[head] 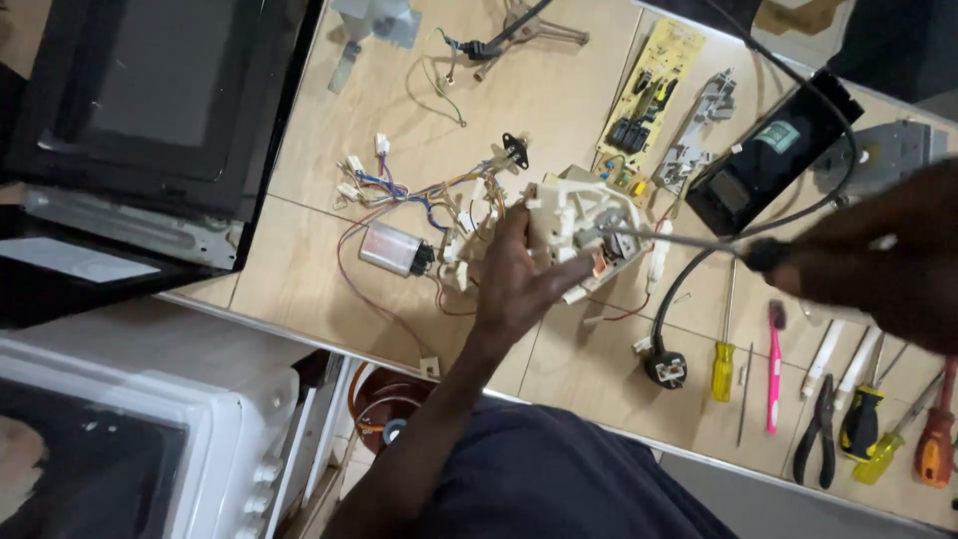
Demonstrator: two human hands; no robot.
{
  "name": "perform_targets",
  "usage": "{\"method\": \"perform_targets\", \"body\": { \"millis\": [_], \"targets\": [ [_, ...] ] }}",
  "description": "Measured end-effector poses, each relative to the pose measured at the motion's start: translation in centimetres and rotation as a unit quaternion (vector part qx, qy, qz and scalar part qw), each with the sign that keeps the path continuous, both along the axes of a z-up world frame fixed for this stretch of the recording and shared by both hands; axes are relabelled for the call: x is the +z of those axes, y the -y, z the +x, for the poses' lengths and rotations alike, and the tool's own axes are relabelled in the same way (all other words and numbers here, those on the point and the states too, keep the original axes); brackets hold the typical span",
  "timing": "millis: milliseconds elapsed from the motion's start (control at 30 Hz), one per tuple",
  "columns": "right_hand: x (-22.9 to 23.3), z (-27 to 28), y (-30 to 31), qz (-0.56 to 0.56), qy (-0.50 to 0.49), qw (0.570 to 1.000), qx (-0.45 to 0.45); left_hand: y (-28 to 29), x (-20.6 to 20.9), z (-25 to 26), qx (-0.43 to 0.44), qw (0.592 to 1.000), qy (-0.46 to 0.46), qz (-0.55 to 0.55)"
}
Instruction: Disassembling a microwave motor and fan assembly using a screwdriver for inspection and cleaning.
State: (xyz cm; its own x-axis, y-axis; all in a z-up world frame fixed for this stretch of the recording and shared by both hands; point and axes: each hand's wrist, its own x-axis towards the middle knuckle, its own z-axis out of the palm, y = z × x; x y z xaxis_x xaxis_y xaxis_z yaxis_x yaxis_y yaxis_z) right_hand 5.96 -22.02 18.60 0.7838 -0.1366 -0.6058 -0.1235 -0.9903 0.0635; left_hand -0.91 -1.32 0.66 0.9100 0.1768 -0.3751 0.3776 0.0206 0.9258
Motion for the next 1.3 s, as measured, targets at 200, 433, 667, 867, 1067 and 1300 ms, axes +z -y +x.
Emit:
{"method": "perform_targets", "body": {
  "millis": [200, 433, 667, 867, 1067, 1300],
  "targets": [
    [-5.0, -6.4, 9.2, 0.227, 0.183, 0.933, 0.209, 0.5, -2.6, -0.1, -0.041, 0.996, 0.063, -0.039],
    [-0.3, -7.9, 2.6, 0.018, 0.172, 0.972, 0.157, 0.3, 0.1, -0.1, -0.072, 0.995, -0.022, 0.059],
    [-3.6, -10.8, 6.1, 0.326, -0.089, 0.781, -0.525, 0.9, 0.5, -1.6, -0.080, 0.991, 0.037, 0.099],
    [-6.3, -15.2, 6.8, 0.016, 0.211, 0.975, 0.065, 1.1, -1.3, -1.1, -0.101, 0.976, 0.088, 0.174],
    [-5.1, -15.3, 7.4, -0.116, 0.262, 0.891, 0.352, 1.2, 0.7, -1.4, -0.097, 0.979, 0.059, 0.171],
    [-3.9, -12.1, 7.3, 0.403, 0.025, 0.821, -0.404, 1.3, 0.2, 0.3, -0.007, 0.974, 0.169, 0.147]
  ]
}}
